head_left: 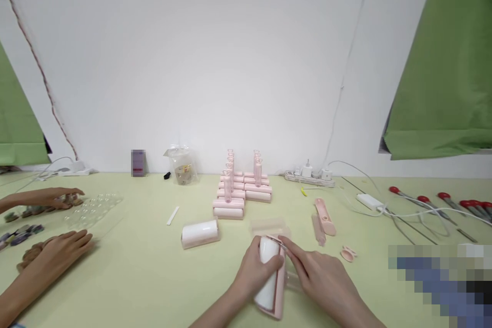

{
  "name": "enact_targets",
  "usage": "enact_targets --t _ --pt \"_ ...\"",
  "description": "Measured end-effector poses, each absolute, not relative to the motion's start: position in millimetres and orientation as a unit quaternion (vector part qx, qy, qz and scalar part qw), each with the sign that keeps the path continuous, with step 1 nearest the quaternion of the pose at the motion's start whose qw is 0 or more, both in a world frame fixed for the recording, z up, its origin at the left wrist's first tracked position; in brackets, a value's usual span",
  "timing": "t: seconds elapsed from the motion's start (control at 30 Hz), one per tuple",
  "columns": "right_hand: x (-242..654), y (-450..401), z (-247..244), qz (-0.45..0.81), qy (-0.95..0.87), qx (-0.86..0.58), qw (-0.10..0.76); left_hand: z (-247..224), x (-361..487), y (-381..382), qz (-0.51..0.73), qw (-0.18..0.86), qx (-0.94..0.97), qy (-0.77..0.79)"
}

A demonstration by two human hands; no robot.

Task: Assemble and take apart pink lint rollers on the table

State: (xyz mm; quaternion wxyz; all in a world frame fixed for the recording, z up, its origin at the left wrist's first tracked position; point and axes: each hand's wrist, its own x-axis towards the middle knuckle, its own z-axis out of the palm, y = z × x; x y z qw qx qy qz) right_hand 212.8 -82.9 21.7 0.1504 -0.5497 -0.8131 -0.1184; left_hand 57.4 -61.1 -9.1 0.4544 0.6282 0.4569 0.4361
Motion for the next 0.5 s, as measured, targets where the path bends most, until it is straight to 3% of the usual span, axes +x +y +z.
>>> enact_targets --t 0.5 --pt "165 -81 53 -0.08 -0.847 -0.511 0.124 -2 22 -78 0.468 0.392 0.572 0.549"
